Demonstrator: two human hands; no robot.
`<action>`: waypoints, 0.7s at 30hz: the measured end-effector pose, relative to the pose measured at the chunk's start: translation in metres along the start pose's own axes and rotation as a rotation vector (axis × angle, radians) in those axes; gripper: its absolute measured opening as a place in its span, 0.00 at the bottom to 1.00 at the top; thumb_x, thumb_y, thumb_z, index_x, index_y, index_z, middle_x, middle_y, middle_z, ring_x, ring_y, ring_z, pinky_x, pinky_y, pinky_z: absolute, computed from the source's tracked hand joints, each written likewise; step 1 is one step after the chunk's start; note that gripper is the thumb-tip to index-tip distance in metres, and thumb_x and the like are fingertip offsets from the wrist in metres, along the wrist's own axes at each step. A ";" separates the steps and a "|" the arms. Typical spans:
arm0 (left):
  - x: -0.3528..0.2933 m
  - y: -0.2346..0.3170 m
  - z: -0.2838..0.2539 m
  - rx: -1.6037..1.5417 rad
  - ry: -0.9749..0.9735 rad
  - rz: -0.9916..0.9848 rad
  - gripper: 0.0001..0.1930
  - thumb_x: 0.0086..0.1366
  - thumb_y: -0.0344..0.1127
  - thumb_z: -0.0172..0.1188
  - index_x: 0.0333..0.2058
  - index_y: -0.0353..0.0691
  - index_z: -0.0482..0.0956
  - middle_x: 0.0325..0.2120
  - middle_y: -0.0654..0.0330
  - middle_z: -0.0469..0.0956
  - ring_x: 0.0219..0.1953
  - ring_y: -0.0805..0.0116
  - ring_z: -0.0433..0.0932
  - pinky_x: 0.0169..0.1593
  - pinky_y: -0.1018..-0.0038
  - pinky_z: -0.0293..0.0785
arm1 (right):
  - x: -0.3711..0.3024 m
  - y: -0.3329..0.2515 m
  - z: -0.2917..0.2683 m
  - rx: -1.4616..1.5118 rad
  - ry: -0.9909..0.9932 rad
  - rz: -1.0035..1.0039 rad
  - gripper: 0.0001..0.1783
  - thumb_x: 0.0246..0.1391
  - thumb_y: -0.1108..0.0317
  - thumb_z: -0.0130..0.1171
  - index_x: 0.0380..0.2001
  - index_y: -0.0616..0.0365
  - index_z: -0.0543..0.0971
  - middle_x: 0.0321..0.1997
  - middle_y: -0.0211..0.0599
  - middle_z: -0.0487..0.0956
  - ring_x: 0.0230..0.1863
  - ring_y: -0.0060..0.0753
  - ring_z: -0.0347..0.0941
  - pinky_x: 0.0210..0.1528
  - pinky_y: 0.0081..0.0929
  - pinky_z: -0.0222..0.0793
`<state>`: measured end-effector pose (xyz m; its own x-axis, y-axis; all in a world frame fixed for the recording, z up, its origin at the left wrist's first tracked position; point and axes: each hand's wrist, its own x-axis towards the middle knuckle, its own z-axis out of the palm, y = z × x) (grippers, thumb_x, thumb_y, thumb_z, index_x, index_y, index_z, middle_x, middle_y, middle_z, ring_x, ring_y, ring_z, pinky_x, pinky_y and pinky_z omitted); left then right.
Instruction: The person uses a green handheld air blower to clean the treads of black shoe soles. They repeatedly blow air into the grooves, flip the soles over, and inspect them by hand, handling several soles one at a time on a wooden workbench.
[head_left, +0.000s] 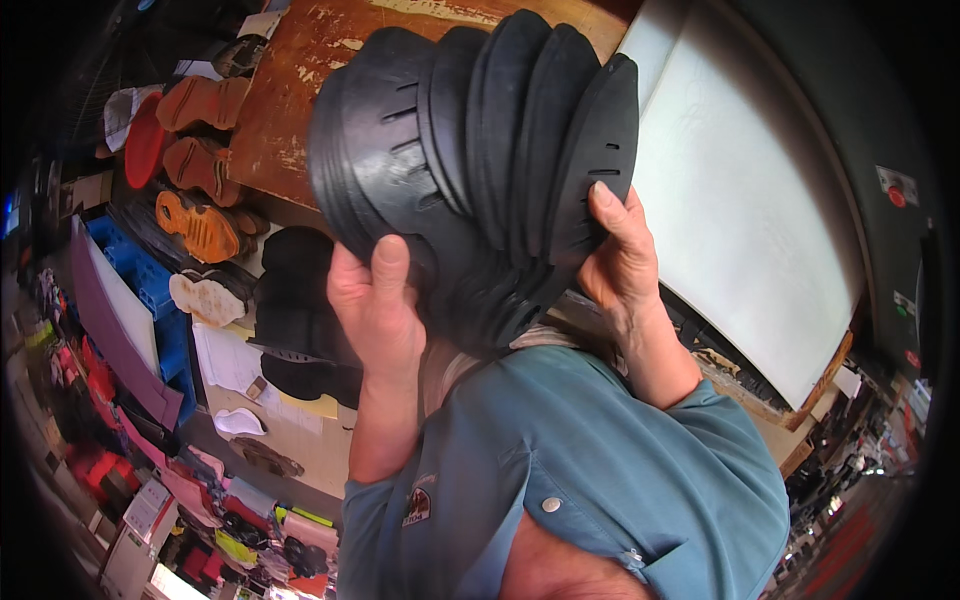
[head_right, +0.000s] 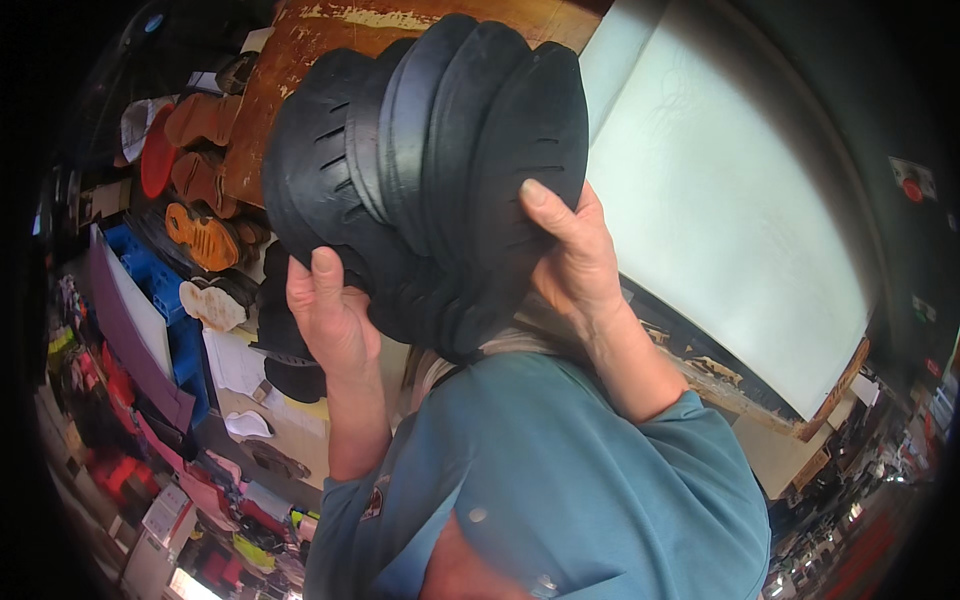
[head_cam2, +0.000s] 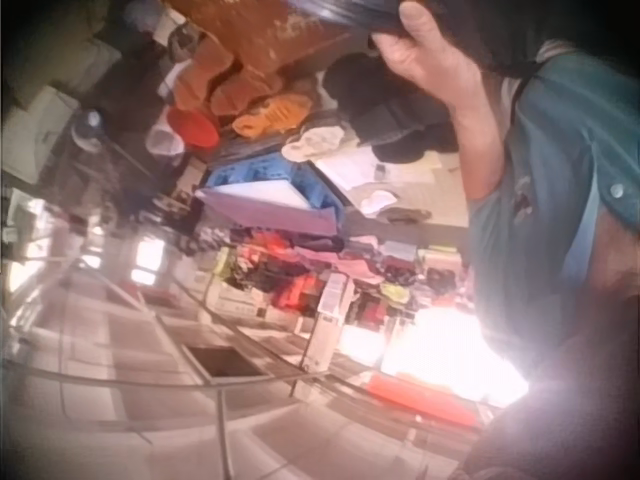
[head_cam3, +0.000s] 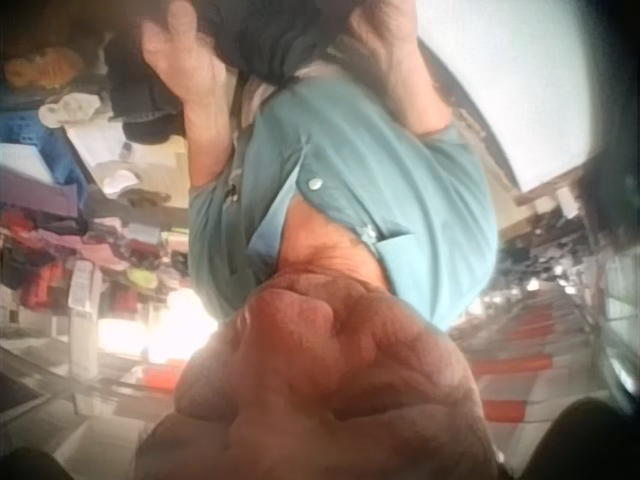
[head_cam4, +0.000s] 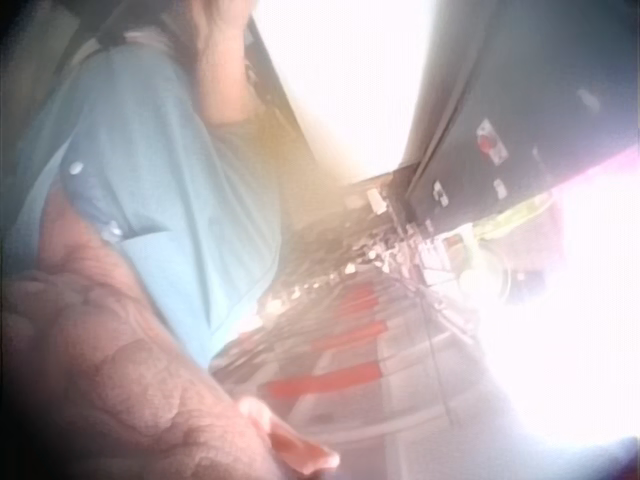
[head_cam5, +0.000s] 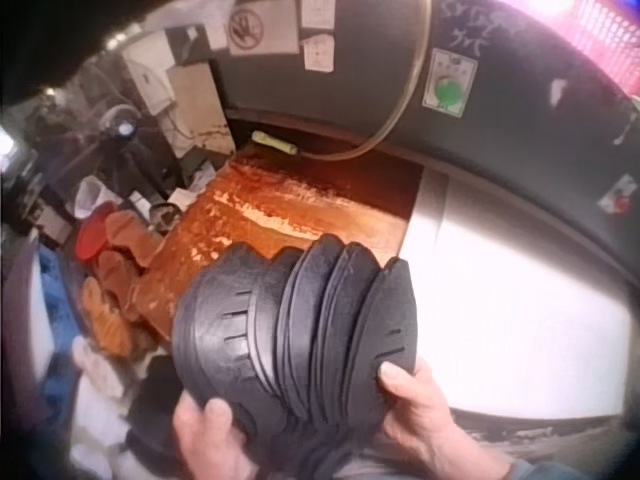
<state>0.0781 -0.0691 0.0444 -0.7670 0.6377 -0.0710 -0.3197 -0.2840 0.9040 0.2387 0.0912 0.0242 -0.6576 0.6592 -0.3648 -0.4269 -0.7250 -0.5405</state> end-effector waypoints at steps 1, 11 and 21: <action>-0.001 0.002 -0.002 -0.022 -0.001 0.006 0.25 0.78 0.40 0.62 0.66 0.31 0.73 0.62 0.53 0.80 0.62 0.63 0.79 0.68 0.66 0.72 | 0.000 0.000 -0.007 0.070 -0.007 0.025 0.26 0.70 0.66 0.62 0.66 0.65 0.73 0.63 0.48 0.82 0.65 0.47 0.79 0.71 0.54 0.75; -0.014 0.011 -0.021 -0.107 0.084 0.045 0.35 0.64 0.48 0.79 0.62 0.31 0.77 0.56 0.54 0.83 0.56 0.62 0.83 0.64 0.65 0.77 | -0.008 -0.005 -0.037 0.482 -0.136 0.168 0.24 0.70 0.62 0.63 0.63 0.63 0.77 0.63 0.48 0.82 0.66 0.50 0.78 0.73 0.58 0.71; -0.029 0.005 -0.007 0.184 0.010 0.012 0.24 0.74 0.41 0.68 0.62 0.33 0.77 0.51 0.61 0.84 0.40 0.81 0.78 0.37 0.84 0.69 | -0.024 -0.001 0.018 0.096 -0.088 0.131 0.25 0.64 0.68 0.69 0.62 0.62 0.77 0.58 0.41 0.83 0.58 0.38 0.81 0.66 0.43 0.76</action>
<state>0.0946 -0.0942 0.0481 -0.7760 0.6276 -0.0629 -0.2040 -0.1554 0.9666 0.2437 0.0727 0.0479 -0.7615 0.5407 -0.3574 -0.3884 -0.8221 -0.4162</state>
